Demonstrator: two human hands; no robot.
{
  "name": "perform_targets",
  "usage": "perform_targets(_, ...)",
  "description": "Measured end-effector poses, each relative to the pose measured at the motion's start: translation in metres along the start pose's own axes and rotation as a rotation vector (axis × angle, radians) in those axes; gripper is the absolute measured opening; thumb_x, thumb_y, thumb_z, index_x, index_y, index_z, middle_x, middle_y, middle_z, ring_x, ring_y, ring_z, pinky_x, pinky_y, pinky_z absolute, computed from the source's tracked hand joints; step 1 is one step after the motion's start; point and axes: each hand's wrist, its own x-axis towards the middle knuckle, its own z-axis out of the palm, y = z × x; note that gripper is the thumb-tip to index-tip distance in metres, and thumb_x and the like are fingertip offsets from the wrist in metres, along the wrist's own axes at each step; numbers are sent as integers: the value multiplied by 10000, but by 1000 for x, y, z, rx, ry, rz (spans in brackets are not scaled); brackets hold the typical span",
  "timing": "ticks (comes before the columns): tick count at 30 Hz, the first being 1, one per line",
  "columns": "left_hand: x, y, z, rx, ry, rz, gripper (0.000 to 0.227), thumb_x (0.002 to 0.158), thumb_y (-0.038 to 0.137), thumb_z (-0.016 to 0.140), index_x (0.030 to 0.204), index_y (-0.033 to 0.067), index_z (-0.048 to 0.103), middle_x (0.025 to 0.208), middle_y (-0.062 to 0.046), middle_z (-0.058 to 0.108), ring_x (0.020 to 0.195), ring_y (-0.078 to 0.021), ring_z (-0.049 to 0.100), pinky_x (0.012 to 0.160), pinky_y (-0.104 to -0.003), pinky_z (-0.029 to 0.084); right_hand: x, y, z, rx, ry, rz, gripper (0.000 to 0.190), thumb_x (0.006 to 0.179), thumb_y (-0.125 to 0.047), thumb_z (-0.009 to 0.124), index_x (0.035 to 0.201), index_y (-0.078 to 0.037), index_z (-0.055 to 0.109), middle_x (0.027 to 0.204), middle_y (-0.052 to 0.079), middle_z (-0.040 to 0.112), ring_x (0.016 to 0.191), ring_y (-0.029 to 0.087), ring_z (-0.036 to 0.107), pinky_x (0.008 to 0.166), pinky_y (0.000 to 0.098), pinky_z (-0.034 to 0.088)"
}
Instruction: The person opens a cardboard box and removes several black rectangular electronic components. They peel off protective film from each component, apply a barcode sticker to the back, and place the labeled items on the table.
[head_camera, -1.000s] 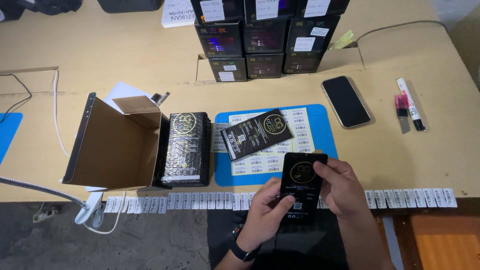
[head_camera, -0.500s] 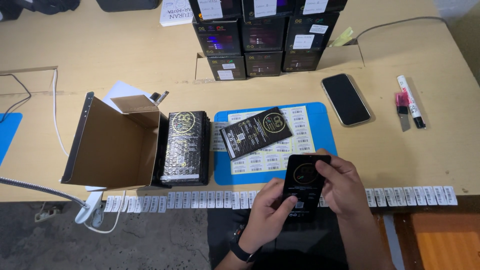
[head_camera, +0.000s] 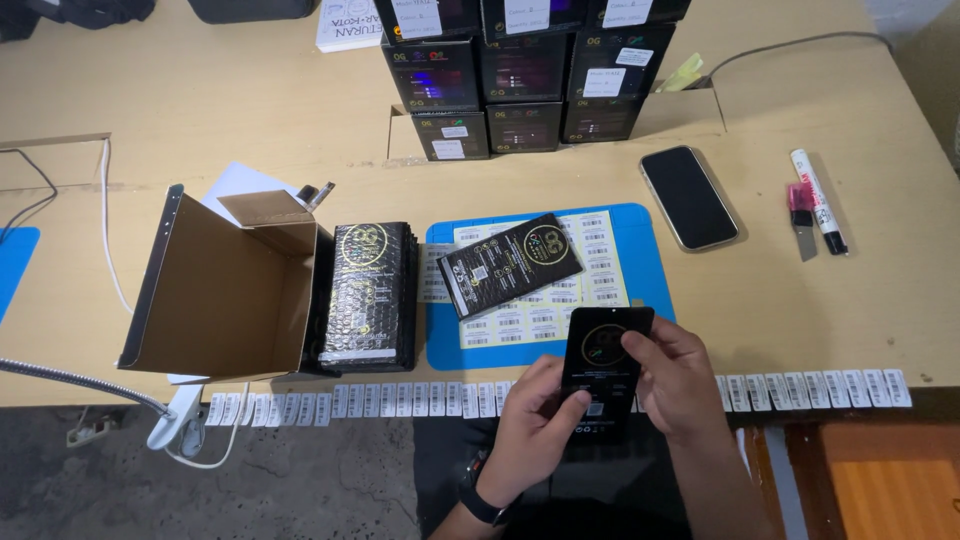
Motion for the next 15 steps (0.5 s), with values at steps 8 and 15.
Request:
perform_targets(8, -2, -3, 2, -6, -8, 12, 279, 1051, 221, 591, 1272, 73, 674, 1024, -63, 591, 886, -200, 544, 705, -323, 434, -3, -20, 3, 195, -116, 165, 409, 1073, -331, 456, 1184, -1, 670, 1053, 167, 730, 953, 281, 688, 784, 395, 532)
perform_targets(15, -1, -3, 3, 15, 16, -44, 239, 1022, 213, 618, 1197, 72, 700, 982, -50, 572, 767, -166, 525, 621, -296, 405, -10, -30, 28, -24, -63, 125, 534, 858, -193, 675, 1370, -85, 568, 1368, 200, 592, 1258, 365, 603, 918, 490, 579)
